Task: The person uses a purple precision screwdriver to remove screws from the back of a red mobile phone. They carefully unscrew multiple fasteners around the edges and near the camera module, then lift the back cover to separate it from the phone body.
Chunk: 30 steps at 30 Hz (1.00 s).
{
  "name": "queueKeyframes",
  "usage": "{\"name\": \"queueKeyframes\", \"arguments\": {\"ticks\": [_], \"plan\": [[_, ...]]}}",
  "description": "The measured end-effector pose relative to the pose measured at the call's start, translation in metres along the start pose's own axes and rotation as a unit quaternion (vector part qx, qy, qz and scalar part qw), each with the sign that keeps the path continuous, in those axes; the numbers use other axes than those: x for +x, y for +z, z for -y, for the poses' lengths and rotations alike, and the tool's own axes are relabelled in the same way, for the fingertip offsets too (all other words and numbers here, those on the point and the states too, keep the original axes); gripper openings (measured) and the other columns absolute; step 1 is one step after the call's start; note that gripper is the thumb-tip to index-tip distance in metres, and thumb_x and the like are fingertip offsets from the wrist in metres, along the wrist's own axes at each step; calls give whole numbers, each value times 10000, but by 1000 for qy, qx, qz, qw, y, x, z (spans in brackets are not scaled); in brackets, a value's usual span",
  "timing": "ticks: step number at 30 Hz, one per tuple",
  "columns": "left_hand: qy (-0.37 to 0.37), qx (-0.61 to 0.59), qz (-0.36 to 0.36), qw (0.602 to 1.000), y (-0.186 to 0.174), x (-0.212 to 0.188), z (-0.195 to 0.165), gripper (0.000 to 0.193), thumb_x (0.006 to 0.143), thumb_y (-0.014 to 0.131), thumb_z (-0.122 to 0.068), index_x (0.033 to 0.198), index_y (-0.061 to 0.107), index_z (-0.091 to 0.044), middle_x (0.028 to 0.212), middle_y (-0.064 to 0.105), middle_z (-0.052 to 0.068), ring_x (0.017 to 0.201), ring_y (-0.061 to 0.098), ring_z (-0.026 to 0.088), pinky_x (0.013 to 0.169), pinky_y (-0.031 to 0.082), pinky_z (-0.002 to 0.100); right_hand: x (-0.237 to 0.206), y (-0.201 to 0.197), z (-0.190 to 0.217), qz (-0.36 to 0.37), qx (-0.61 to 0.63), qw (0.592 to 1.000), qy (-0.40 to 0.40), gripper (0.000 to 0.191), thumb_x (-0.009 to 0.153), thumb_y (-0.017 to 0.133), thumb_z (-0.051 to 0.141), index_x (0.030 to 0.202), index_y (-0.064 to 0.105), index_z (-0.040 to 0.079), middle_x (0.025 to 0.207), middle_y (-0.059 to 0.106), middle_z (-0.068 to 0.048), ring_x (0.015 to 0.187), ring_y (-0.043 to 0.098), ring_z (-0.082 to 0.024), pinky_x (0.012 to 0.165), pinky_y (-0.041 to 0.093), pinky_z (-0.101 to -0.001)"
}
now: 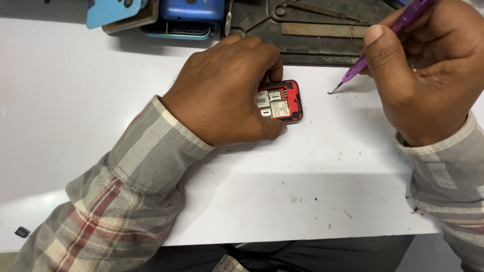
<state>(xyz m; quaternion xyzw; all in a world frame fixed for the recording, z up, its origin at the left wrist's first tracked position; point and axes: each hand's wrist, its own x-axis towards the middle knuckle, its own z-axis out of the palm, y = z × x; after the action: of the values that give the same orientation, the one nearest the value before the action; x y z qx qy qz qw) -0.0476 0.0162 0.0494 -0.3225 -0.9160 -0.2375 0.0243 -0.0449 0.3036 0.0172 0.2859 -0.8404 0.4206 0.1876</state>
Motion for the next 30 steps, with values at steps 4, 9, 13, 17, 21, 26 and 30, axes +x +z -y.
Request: {"name": "queueKeyframes", "arguments": {"ticks": [4,9,13,17,21,26,30], "plan": [[0,2,0,1000,0,0,0,541,577,935,-350,950,679,-55,860,660,96,802,631,263,649,532,426,0,0,-1,-2,-4,1000,3,149,1191,605,6,1058,571,-51,904,677,-132,780,723,-147,696,604,-223],[-4,-1,2,1000,0,0,0,536,583,934,-352,950,679,-57,860,660,93,805,632,260,652,532,425,-5,0,0,-7,16,1000,-13,83,1168,544,7,1116,528,-55,969,648,-124,848,713,-146,784,643,-224],[-4,-1,0,1000,0,0,-1,539,574,937,-354,943,680,-57,852,659,95,801,630,265,648,528,428,-7,0,3,-17,10,1000,-12,84,1181,549,2,1133,513,-56,990,664,-132,855,725,-153,780,645,-231],[-4,-4,3,1000,-1,0,0,542,577,934,-361,948,680,-58,858,658,91,806,630,262,652,528,426,-8,-1,6,-18,12,1000,6,80,1176,555,14,1146,526,-54,976,658,-125,826,699,-143,775,637,-232],[-4,-2,4,1000,0,0,0,541,576,931,-362,945,680,-55,844,653,93,794,624,266,641,523,429,-4,1,9,-20,14,999,32,123,1210,597,32,1149,540,-60,935,637,-115,775,672,-132,721,586,-224],[1,-4,-4,1000,0,0,1,523,578,928,-357,927,676,-60,837,650,84,791,620,262,635,519,427,9,-3,23,40,-32,998,35,110,1190,602,-19,1108,631,-85,886,617,-88,716,608,-94,648,454,-188],[-3,5,3,1000,1,0,2,523,583,931,-359,930,671,-68,821,644,77,769,610,253,629,513,421,25,-9,31,135,-124,982,41,111,927,671,-50,1016,714,-101,823,590,-129,595,525,-154,517,395,-271]]}}
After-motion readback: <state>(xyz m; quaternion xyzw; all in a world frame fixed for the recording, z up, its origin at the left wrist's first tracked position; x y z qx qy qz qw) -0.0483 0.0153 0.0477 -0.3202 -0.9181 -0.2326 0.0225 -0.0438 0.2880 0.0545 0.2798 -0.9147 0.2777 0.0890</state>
